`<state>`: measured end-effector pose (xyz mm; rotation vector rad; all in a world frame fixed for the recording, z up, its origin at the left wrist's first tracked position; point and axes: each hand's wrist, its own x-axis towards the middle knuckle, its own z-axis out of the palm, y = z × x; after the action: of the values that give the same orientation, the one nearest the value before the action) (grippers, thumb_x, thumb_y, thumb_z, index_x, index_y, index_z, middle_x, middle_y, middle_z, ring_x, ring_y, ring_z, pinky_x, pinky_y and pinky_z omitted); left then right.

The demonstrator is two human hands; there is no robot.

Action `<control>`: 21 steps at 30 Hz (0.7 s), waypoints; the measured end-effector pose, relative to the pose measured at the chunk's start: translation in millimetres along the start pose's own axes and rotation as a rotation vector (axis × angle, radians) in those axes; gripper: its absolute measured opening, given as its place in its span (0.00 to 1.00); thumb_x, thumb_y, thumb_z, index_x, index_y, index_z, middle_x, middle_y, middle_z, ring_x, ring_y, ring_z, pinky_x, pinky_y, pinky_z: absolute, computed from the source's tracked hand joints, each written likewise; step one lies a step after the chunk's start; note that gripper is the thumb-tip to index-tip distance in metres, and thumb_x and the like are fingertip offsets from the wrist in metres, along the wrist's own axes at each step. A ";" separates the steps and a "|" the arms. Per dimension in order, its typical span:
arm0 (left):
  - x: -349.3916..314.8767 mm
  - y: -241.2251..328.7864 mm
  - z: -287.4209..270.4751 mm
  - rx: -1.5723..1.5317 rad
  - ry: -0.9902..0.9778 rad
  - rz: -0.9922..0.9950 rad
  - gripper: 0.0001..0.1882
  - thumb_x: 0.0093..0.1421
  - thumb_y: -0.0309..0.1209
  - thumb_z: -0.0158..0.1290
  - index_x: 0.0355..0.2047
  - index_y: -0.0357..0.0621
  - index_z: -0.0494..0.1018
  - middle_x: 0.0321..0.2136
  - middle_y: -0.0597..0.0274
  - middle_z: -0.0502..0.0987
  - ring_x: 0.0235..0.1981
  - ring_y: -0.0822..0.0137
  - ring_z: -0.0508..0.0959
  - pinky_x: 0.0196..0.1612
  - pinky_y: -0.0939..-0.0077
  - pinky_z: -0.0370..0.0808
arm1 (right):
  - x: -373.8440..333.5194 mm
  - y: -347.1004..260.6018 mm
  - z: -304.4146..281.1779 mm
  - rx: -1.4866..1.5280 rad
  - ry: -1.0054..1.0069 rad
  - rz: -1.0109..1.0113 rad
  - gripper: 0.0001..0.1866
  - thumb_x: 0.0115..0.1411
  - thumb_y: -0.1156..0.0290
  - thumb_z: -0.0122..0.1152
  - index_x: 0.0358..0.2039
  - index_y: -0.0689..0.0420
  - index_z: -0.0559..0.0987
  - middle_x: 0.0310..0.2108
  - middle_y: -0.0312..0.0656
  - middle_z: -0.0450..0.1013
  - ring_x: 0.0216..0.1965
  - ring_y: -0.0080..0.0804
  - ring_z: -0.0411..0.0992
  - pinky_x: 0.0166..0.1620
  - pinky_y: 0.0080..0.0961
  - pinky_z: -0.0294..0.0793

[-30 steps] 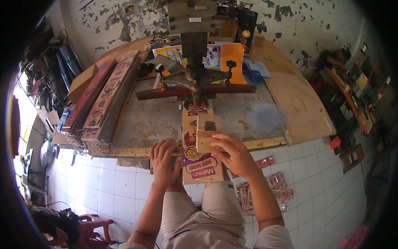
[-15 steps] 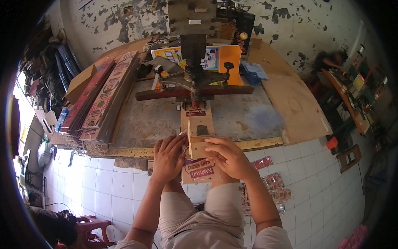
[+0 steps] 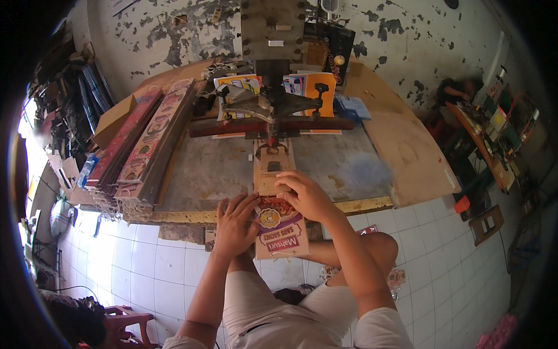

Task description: The person places a flat product package onto a wooden jig, lowers a manual press arm to apply a stamp, raises the arm, and removes the package.

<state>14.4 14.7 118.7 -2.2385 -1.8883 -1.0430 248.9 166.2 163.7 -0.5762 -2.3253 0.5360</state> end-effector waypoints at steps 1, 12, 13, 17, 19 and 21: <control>0.2 0.3 0.4 -0.004 -0.001 0.003 0.29 0.70 0.39 0.59 0.70 0.47 0.77 0.73 0.62 0.78 0.76 0.51 0.71 0.80 0.33 0.56 | 5.6 7.8 2.3 -0.011 0.000 0.000 0.15 0.70 0.68 0.76 0.54 0.57 0.84 0.65 0.42 0.79 0.64 0.51 0.79 0.62 0.44 0.84; 2.1 2.5 0.4 0.010 -0.009 -0.017 0.29 0.70 0.39 0.59 0.70 0.48 0.78 0.73 0.64 0.78 0.75 0.53 0.72 0.81 0.36 0.55 | 33.5 45.7 10.2 -0.034 0.022 -0.010 0.18 0.68 0.79 0.73 0.57 0.57 0.83 0.67 0.42 0.78 0.67 0.51 0.78 0.66 0.44 0.82; 1.8 2.8 -0.9 0.015 -0.010 -0.019 0.29 0.70 0.39 0.59 0.70 0.48 0.78 0.73 0.64 0.78 0.75 0.54 0.72 0.81 0.37 0.55 | 32.9 44.3 11.8 -0.026 0.024 0.002 0.18 0.68 0.79 0.73 0.57 0.57 0.83 0.67 0.42 0.78 0.67 0.51 0.78 0.66 0.44 0.82; 3.0 3.1 0.1 0.025 -0.022 -0.018 0.28 0.69 0.39 0.60 0.69 0.48 0.79 0.73 0.66 0.78 0.74 0.55 0.73 0.81 0.38 0.56 | 28.7 47.4 13.7 0.001 0.035 0.021 0.18 0.69 0.79 0.73 0.58 0.57 0.83 0.68 0.42 0.78 0.68 0.51 0.77 0.66 0.44 0.82; 3.3 3.2 -0.3 0.023 -0.026 -0.023 0.28 0.69 0.39 0.60 0.69 0.48 0.79 0.73 0.66 0.78 0.74 0.55 0.73 0.81 0.39 0.56 | 29.4 47.2 14.0 0.011 0.040 0.018 0.18 0.69 0.79 0.73 0.58 0.56 0.83 0.68 0.42 0.78 0.68 0.52 0.77 0.66 0.44 0.82; 3.8 3.7 -0.9 0.023 -0.029 -0.026 0.28 0.69 0.39 0.60 0.69 0.48 0.79 0.73 0.66 0.78 0.75 0.55 0.73 0.81 0.39 0.56 | 29.5 45.7 13.5 0.007 0.040 0.031 0.18 0.70 0.79 0.72 0.58 0.56 0.83 0.68 0.42 0.77 0.68 0.52 0.77 0.66 0.44 0.82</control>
<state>17.4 16.7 122.7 -2.2350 -1.9355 -0.9924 231.4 216.3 145.8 -0.6156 -2.2791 0.5423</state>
